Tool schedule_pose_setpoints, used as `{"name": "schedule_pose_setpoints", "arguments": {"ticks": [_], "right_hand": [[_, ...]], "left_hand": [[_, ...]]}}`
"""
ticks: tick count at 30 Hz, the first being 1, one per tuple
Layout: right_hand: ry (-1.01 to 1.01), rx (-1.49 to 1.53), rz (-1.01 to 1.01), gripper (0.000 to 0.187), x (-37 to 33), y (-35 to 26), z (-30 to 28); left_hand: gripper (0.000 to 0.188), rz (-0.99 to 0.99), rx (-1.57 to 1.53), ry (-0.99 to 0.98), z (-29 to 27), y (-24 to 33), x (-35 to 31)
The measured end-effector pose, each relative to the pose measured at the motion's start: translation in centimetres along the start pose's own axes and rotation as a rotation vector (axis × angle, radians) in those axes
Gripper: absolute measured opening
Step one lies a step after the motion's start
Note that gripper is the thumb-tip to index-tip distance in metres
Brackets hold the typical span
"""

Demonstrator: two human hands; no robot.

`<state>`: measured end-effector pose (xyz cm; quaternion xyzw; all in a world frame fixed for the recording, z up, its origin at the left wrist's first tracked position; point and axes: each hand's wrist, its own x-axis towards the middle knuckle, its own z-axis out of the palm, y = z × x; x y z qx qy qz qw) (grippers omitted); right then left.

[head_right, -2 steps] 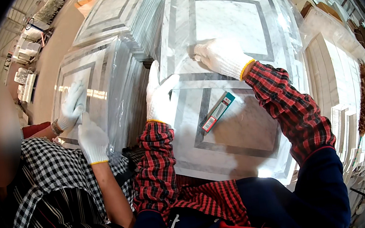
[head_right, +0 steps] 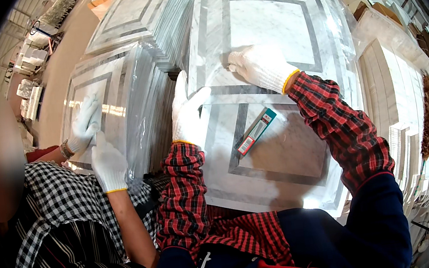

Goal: The person uses a utility knife to cut the plastic wrap on a stack of large, flat, marble-patterned tiles. They carefully slice along the edges and across the surface of the tiles to remove the protective film.

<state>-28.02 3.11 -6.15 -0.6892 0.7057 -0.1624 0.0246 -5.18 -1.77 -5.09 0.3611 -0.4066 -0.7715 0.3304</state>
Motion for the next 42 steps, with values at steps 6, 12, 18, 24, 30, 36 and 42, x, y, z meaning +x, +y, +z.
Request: {"name": "schedule_pose_setpoints", "arguments": {"ticks": [6, 12, 18, 24, 30, 36, 42], "right_hand": [[-0.012, -0.034, -0.013, 0.024, 0.1, -0.2, -0.3], [-0.038, -0.117, -0.025, 0.021, 0.2, -0.5, -0.6], [-0.101, -0.207, -0.015, 0.019, 0.5, -1.6, -1.2], [0.064, 0.025, -0.084, 0.026, -0.3, 0.8, -0.5], [0.054, 0.602, 0.494, 0.032, -2.3, 1.1, -2.3], [0.405, 0.781, 0.552, 0.031, -6.1, 5.4, -0.2], [0.442, 0.778, 0.525, 0.029, -6.1, 5.0, 0.1]], "left_hand": [[0.085, 0.015, 0.002, -0.005, 0.2, 0.1, -0.1], [0.085, 0.052, 0.041, -0.022, -0.2, -0.5, 0.4], [0.085, 0.073, 0.062, -0.011, -0.1, -0.1, 0.2], [0.083, 0.041, -0.018, -0.019, 0.6, 0.4, -0.4], [0.083, 0.223, 0.349, 0.118, -1.8, -0.9, 0.6], [0.069, 1.0, 1.673, 0.166, 3.4, -1.6, 0.7], [0.043, 0.275, 1.126, -0.527, 5.5, 0.7, -0.6]]}}
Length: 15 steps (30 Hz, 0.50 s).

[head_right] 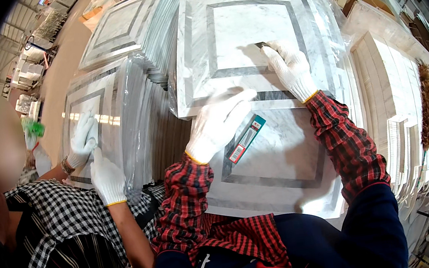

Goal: The person uses a utility knife to cut the plastic wrap on a stack of large, flat, marble-patterned tiles. They carefully slice along the edges and across the surface of the tiles to remove the protective film.

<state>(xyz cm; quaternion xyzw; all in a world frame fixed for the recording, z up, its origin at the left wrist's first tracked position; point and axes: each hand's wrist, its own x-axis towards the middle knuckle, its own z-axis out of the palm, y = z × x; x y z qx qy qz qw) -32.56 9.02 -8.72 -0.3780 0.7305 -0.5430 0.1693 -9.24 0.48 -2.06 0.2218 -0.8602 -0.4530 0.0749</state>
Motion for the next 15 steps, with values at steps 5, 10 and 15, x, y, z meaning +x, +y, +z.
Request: {"name": "schedule_pose_setpoints", "arguments": {"ticks": [5, 10, 15], "right_hand": [[-0.021, -0.071, -0.104, 0.028, 0.3, -0.4, -0.1], [-0.345, -0.405, -0.16, 0.03, 0.8, -3.5, 1.4], [-0.402, -0.631, -0.36, 0.028, 0.9, -5.6, 3.8]], "left_hand": [[0.035, -0.052, -0.245, 0.459, 0.2, -1.9, -2.3], [0.059, -0.127, 0.181, 0.959, 0.3, -6.6, -1.9], [0.073, -0.3, -0.154, 0.676, 0.4, -7.6, -1.8]]}}
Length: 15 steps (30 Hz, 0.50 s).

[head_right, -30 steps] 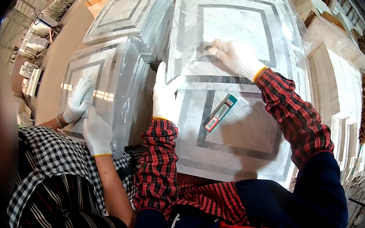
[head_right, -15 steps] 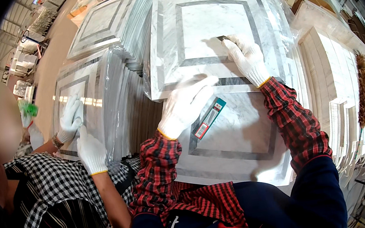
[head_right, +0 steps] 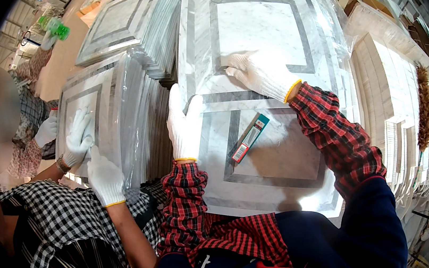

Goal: The person uses a utility knife to cut the plastic wrap on a stack of large, flat, marble-patterned tiles. They carefully slice along the edges and across the surface of the tiles to remove the protective film.

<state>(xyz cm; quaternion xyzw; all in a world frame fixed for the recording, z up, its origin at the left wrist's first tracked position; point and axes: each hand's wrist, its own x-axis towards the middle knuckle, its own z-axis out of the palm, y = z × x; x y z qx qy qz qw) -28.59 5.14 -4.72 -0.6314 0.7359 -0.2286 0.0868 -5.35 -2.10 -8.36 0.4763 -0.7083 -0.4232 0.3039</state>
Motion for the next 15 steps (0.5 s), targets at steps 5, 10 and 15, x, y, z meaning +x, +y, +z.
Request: {"name": "schedule_pose_setpoints", "arguments": {"ticks": [5, 10, 15], "right_hand": [[0.019, -0.089, -0.064, 0.026, 0.5, -0.2, 0.9], [0.013, -0.18, -0.104, 0.025, 1.2, -0.7, 1.7], [0.035, -0.188, -0.117, 0.025, 1.2, -0.9, 1.9]], "left_hand": [[0.076, 0.009, -0.081, -0.045, 0.2, -0.3, 0.2], [0.075, -0.003, -0.098, -0.053, 0.1, -0.3, 0.3], [0.075, -0.04, -0.091, -0.057, -0.5, 0.8, 0.2]]}}
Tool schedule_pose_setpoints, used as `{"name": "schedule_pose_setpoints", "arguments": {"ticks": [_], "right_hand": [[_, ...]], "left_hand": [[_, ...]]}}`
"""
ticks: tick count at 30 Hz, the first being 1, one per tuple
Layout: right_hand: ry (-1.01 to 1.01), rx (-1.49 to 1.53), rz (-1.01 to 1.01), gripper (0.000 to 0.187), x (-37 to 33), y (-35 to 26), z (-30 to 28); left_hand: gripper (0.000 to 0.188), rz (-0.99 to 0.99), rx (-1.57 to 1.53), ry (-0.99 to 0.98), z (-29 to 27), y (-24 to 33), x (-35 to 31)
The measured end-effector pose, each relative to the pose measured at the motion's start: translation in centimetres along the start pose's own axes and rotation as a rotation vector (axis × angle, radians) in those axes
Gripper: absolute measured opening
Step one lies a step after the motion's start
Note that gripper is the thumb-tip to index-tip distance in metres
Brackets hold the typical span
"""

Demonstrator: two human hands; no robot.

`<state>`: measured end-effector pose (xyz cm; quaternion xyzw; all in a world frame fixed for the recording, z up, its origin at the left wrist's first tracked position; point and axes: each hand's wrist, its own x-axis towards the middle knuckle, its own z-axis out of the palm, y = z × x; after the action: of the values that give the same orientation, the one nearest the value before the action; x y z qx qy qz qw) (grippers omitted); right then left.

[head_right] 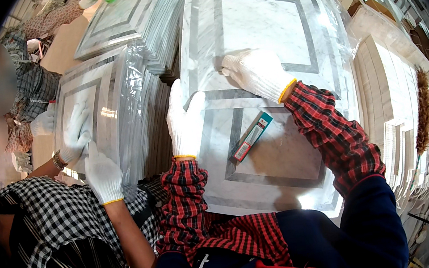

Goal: The person uses a utility knife to cut the plastic wrap on a stack of large, flat, marble-patterned tiles. They carefully slice along the edges and across the surface of the tiles to remove the protective film.

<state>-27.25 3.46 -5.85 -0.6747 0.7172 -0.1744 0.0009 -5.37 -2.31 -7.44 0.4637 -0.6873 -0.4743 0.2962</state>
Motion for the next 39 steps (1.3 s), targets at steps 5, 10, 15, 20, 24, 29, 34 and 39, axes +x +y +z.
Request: {"name": "schedule_pose_setpoints", "arguments": {"ticks": [5, 10, 15, 20, 24, 29, 34, 39], "right_hand": [[-0.047, 0.005, 0.003, 0.025, 0.1, -0.2, -0.5], [-0.076, -0.018, 0.019, 0.024, 0.0, 0.1, -0.6], [-0.107, -0.029, 0.037, 0.023, 0.4, -0.7, -0.7], [-0.116, -0.161, 0.019, 0.021, 0.2, -1.4, -1.1], [-0.152, -0.219, -0.024, 0.018, 0.6, -1.7, -1.1], [-0.112, -0.271, -0.078, 0.016, 0.1, -2.0, -1.4], [-0.058, -0.214, -0.047, 0.013, -0.1, -1.8, -0.6], [-0.054, -0.208, -0.029, 0.015, -0.3, -1.8, -0.2]], "left_hand": [[0.075, -0.014, -0.029, -0.003, -0.1, -0.5, 0.1], [0.075, 0.008, -0.031, -0.007, 0.5, -0.8, 0.4], [0.074, 0.044, -0.01, 0.057, 0.2, -1.3, 0.3], [0.074, 0.063, -0.018, 0.063, 0.6, -1.2, 0.3], [0.072, -0.008, -0.039, 0.012, -0.2, 0.3, 0.0], [0.073, 0.027, -0.096, 0.075, 0.4, -0.8, 0.2], [0.074, 0.031, -0.09, 0.086, 0.5, -1.4, 0.4], [0.074, 0.018, -0.105, 0.075, 0.4, -1.7, 0.4]]}}
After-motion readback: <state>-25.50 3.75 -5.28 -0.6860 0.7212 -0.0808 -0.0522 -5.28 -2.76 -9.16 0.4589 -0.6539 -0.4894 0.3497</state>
